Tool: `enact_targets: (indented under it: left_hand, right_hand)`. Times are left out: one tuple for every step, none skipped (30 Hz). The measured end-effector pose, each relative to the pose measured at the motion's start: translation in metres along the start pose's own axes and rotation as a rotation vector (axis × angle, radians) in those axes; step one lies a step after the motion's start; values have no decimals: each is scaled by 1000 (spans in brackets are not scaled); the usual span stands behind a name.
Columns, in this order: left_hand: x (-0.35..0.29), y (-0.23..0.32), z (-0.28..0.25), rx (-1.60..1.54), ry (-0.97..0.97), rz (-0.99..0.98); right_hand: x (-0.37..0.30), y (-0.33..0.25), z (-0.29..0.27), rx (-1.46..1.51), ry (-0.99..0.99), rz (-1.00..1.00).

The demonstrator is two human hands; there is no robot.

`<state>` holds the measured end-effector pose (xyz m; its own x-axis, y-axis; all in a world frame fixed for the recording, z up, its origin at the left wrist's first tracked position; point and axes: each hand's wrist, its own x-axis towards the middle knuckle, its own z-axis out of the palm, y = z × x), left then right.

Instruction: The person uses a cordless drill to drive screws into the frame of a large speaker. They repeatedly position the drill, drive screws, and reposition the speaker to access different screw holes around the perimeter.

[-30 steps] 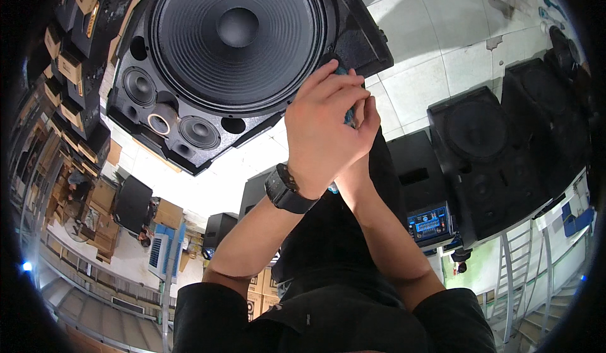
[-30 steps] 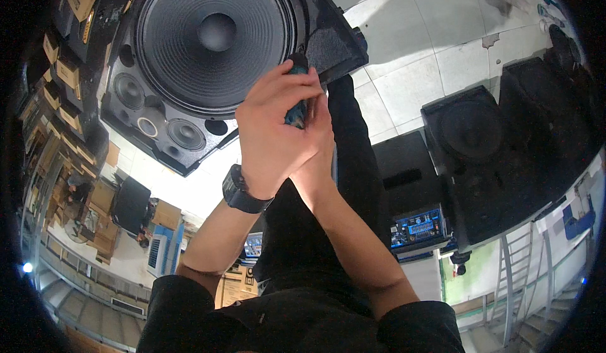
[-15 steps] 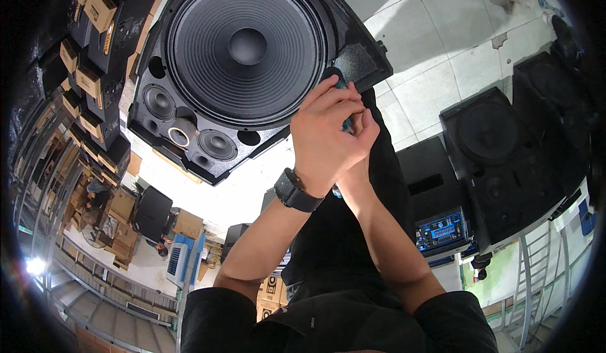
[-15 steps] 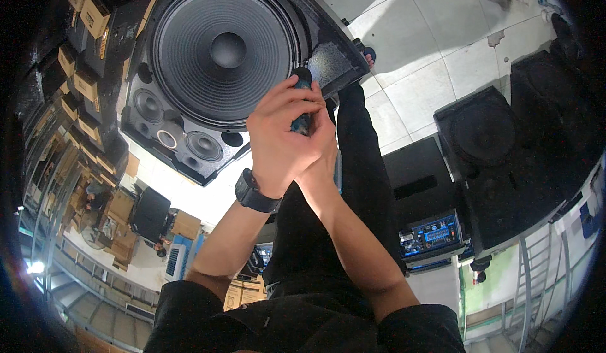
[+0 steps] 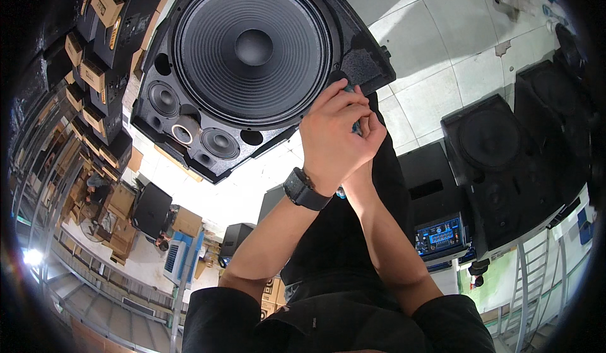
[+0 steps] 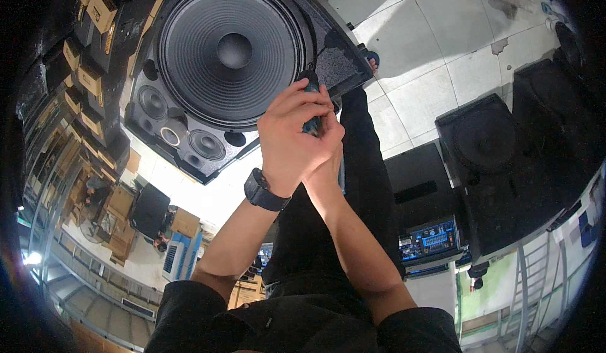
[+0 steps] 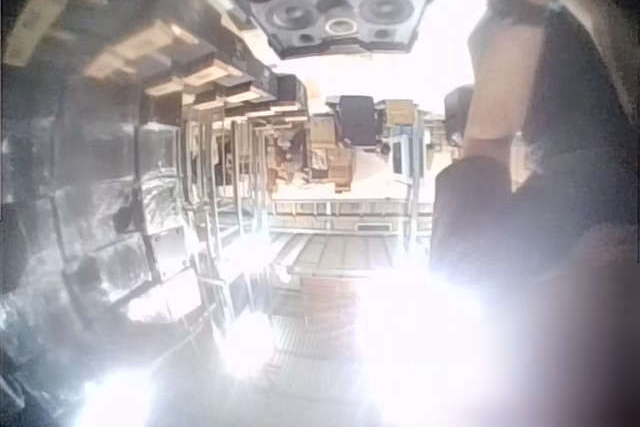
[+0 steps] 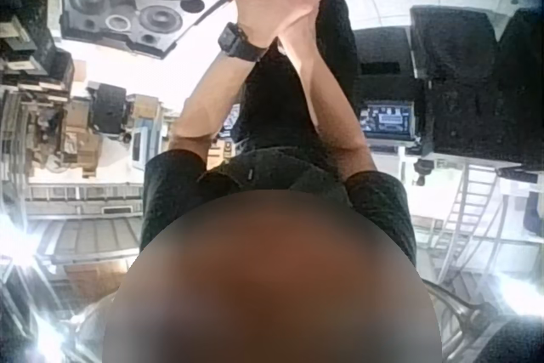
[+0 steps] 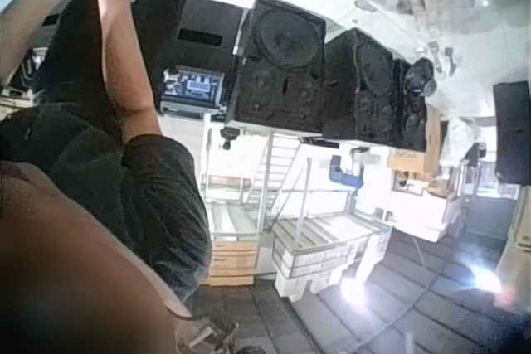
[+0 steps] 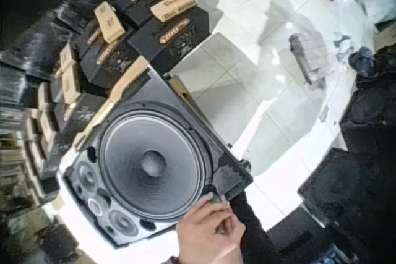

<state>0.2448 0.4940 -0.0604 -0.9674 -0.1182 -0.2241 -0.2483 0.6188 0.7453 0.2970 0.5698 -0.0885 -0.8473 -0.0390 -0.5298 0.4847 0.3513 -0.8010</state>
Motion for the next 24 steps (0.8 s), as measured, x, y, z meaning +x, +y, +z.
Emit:
enact_targets:
  left_hand:
    - [0,0,0,-3,3,-2]
    - [1,0,0,-5,6,-5]
    - [1,-1,0,-10,3,-19]
    - [2,-1,0,-14,2,-35]
    - [2,-1,-1,-17,5,-50]
    - [2,-2,-1,-17,2,-44]
    - [3,-2,-1,-13,6,-37]
    - [3,-3,-1,-4,10,-32]
    - [3,-3,-1,-9,13,-28]
    - [3,-3,-1,-10,16,-25]
    - [2,-4,-1,-10,19,-22]
    - [2,-4,0,-10,24,-31]
    - [1,-4,0,-11,28,-41]
    - [0,-4,1,-10,26,-60]
    - [-2,-3,2,-18,37,-51]
    - [-2,-3,3,-21,41,-50]
    - [-3,-3,4,-23,46,-48]
    - [-3,-2,4,-18,47,-50]
    - [-3,-2,4,-12,48,-53]
    - [-2,-1,5,-2,48,-55]
    - [-2,1,5,4,43,-59]
    - [-2,2,5,15,39,-59]
    - [-1,3,6,28,39,-58]
    - [0,5,6,9,34,-76]
  right_hand:
    - [0,0,0,0,-1,2]
    - [0,0,-1,-2,-2,5]
    - [1,0,-1,1,-2,6]
    - [0,-1,-1,7,-2,12]
    - [2,-1,-1,2,-6,11]
    - [1,-2,-1,3,-8,13]
    - [2,-2,-1,2,-9,14]
    - [2,-3,-1,6,-12,16]
    - [2,-3,-1,7,-14,20]
    - [2,-4,-2,9,-18,24]
    - [2,-5,-2,7,-17,28]
    - [3,-5,-3,10,-18,31]
    - [3,-5,-4,10,-20,34]
    - [3,-5,-4,7,-20,38]
    - [3,-5,-5,7,-21,40]
    - [3,-5,-5,11,-24,44]
    - [3,-5,-6,9,-27,48]
    - [3,-5,-7,10,-30,52]
    - [3,-6,-7,15,-33,57]
    - [3,-6,-8,16,-37,63]
    - [3,-7,-8,18,-41,68]
    - [3,-8,-9,22,-45,75]
    - [4,-9,-11,25,-48,81]
    - [4,-10,-12,29,-53,92]
